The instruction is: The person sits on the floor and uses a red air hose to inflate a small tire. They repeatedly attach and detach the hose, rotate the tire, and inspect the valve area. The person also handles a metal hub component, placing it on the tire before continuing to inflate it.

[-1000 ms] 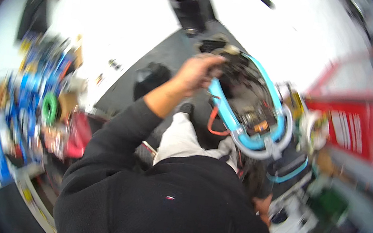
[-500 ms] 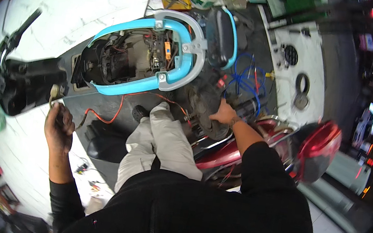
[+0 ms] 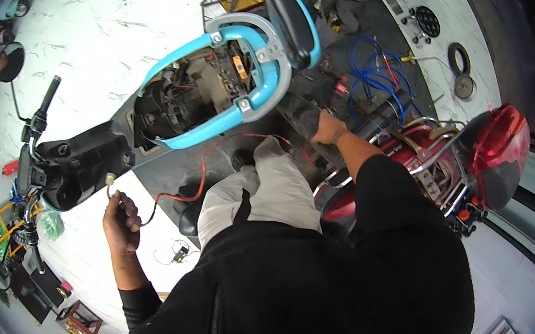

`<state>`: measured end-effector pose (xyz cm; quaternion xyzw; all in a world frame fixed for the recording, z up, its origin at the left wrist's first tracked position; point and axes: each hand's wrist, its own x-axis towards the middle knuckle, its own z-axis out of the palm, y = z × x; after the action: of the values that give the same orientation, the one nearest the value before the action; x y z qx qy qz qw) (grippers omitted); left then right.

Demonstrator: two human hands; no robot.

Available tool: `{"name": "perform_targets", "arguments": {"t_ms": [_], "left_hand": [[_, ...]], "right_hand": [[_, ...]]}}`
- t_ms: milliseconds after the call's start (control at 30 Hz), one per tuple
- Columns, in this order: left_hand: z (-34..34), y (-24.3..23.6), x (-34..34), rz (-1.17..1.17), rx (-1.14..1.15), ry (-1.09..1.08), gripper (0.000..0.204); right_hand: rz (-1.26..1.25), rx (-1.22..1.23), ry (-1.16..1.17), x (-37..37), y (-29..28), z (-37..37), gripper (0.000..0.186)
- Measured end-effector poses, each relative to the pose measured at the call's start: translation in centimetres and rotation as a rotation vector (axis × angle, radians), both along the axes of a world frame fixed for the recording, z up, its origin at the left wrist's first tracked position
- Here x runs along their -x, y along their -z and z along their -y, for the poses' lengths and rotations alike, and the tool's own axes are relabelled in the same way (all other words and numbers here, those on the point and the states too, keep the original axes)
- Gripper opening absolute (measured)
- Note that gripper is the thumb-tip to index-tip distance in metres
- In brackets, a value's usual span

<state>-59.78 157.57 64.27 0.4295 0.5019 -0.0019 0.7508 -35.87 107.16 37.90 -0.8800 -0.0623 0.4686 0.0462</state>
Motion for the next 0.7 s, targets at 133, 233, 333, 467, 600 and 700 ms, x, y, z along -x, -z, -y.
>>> {"name": "perform_targets", "arguments": {"t_ms": [133,233,333,467,600,700], "left_hand": [[-0.9,0.6,1.2,0.014,0.031,-0.025,0.027],[-2.3,1.5,1.2,0.01,0.03,0.036,0.026],[-3.8,2.9,0.6,0.001,0.061,0.113,0.024],[-4.8,5.5,-0.5,0.013,0.118,0.295,0.031],[-4.6,8.6,-0.2,-0.076,0.199,0.394,0.036],[-4.4,11.1,1.2,-0.308,0.14,0.266,0.036]], "right_hand": [[0.039,0.023,0.054,0.7,0.2,-0.3,0.122],[0.203,0.016,0.024,0.8,-0.1,-0.3,0.123],[0.127,-0.003,0.269,0.3,-0.5,0.1,0.12],[0.165,-0.015,0.615,1.8,0.9,0.7,0.115],[0.123,-0.037,0.799,2.9,7.1,0.5,0.121],[0.09,-0.063,0.76,2.2,14.3,-0.5,0.122]]}}
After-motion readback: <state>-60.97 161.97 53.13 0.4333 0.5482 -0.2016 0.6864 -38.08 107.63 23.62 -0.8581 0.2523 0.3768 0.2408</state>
